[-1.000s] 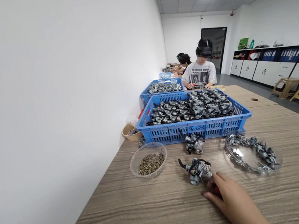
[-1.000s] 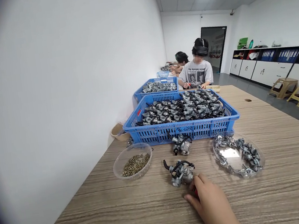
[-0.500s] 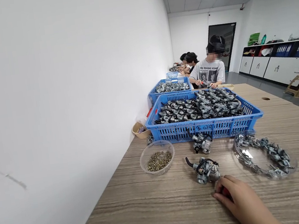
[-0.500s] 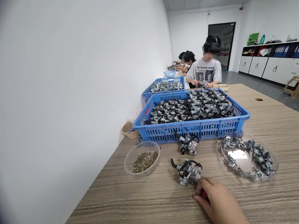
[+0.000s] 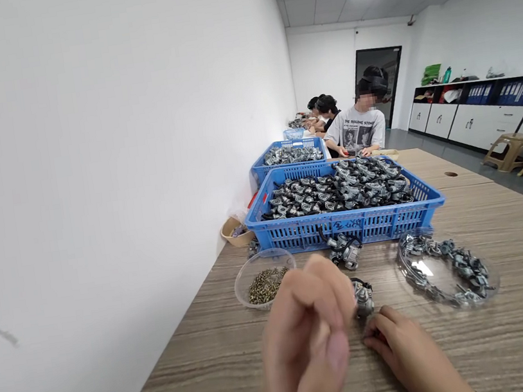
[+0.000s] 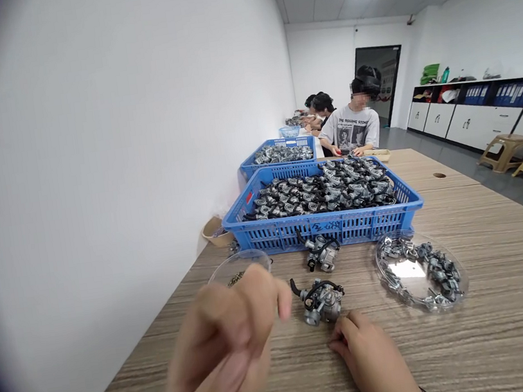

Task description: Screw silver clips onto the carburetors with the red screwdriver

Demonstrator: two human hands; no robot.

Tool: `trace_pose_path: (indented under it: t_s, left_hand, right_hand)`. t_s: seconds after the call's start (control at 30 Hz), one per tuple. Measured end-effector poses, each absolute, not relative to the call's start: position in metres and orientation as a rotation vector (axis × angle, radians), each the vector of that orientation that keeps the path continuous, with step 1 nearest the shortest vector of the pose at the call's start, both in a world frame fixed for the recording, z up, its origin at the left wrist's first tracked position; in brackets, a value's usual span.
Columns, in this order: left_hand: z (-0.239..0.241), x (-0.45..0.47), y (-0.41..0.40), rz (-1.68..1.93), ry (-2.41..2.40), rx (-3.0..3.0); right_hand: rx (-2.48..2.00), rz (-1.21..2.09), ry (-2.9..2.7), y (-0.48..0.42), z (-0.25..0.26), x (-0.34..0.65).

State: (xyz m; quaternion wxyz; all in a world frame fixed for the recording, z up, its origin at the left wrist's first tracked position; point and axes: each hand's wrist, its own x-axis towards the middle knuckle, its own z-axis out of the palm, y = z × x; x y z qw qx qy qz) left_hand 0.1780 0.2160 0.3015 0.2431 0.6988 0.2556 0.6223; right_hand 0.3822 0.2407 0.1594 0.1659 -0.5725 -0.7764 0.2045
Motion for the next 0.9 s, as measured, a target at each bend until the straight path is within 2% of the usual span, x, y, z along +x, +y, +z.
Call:
trace_pose_path:
  t_s: [0.03, 0.17, 0.3, 0.63, 0.9]
  left_hand:
    - [0.299, 0.170, 0.235, 1.718, 0.672, 1.963]
    - [0.271, 0.142, 0.296, 1.152, 0.866, 2.407]
    - [0.233, 0.130, 0.313, 0.900, 0.849, 2.486]
    - [0.183, 0.137, 0.306, 0.746, 0.769, 2.515]
    - [0.172, 0.153, 0.302, 0.941, 0.903, 2.477]
  right_hand:
    - [-1.634, 0.622, -2.231, 0.241, 0.160, 0.383]
    - [-1.653, 0.714, -2.243, 0.242, 0.169, 0.388]
    - [-1.692, 0.735, -2.208, 0.242, 0.177, 0.391]
    - [-1.832, 0.533, -2.043, 0.229, 0.161, 0.383]
    - [-1.847, 0.533, -1.928, 0.221, 0.163, 0.391]
